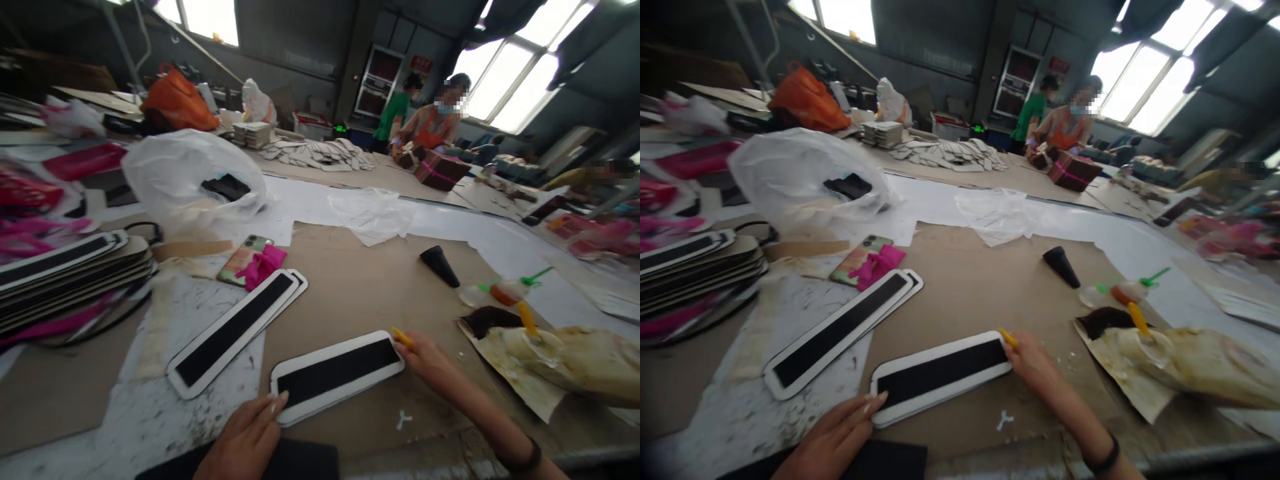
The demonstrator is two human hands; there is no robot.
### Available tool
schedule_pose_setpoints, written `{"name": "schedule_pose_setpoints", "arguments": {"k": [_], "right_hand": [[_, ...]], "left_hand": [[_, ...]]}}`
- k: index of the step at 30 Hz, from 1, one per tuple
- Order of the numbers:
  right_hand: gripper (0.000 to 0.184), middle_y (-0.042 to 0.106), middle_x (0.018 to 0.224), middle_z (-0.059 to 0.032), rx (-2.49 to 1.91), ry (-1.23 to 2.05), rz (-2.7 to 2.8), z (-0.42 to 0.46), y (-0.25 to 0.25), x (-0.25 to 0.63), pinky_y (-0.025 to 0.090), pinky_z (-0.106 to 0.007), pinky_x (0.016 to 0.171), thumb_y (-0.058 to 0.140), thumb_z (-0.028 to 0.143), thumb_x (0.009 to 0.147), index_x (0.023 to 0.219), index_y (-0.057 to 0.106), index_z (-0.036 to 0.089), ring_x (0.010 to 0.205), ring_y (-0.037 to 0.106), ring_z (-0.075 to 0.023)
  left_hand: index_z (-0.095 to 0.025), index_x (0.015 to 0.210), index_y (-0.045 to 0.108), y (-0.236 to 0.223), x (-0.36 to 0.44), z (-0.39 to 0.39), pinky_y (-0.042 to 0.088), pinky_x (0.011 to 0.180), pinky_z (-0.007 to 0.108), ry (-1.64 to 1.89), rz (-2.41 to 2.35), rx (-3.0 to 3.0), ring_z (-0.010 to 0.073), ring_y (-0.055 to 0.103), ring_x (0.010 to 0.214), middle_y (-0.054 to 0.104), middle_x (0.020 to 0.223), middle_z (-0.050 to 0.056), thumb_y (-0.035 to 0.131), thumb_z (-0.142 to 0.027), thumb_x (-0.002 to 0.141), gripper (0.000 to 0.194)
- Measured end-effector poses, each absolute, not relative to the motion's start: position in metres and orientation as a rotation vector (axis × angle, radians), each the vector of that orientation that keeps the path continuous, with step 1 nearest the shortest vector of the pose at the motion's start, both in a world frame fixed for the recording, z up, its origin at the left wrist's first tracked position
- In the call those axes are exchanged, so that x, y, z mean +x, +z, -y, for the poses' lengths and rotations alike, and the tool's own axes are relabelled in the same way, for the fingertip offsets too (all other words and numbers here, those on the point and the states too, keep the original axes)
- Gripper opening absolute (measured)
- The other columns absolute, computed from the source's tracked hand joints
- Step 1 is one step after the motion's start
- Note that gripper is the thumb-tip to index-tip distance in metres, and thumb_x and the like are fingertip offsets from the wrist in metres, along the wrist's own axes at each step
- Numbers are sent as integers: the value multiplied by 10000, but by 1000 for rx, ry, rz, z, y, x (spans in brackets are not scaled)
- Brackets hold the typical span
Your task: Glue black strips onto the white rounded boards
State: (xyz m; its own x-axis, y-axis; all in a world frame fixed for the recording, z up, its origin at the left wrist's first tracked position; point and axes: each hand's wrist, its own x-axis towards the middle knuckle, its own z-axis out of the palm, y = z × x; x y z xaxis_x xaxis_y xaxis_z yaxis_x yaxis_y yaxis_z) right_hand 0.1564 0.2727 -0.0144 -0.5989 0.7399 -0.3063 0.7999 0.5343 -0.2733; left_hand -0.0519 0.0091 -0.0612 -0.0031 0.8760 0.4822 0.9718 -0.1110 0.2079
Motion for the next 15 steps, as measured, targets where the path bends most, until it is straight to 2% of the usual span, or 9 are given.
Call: {"name": "schedule_pose_setpoints", "arguments": {"k": [4,8,12,15], "right_hand": [[327,611,734,-71,1451,-720,-2632,-284,-20,160,442,-300,649,309,422,801,754,526,182,692,572,-196],[349,532,603,-7,1709,-836,-2582,-283,-9,158,386,-261,527,513,539,653,680,483,192,558,499,-150],[411,476,544,38,1743,-1435,-2348,-271,8,157,301,-214,421,567,544,642,803,551,166,450,424,-98],[429,530,623,22,1682,-1856,-2228,-264,18,157,353,-200,454,608,530,653,862,562,158,507,489,-102]], "left_hand": [[-158,1017,551,-51,-47,-7,479,869,244,-748,2063,-2125,161,531,1050,619,1129,45,325,50,676,459],[-147,999,549,-56,-44,-5,486,866,282,-985,2088,-2094,182,528,1055,621,1115,81,350,27,658,431],[-198,933,579,-57,-45,-2,451,894,278,-1637,2269,-1864,176,540,1043,617,1121,65,392,-60,739,303],[-208,904,625,-50,-49,-3,449,892,288,-2259,2524,-1234,201,585,973,656,1032,55,506,-272,781,183]]}}
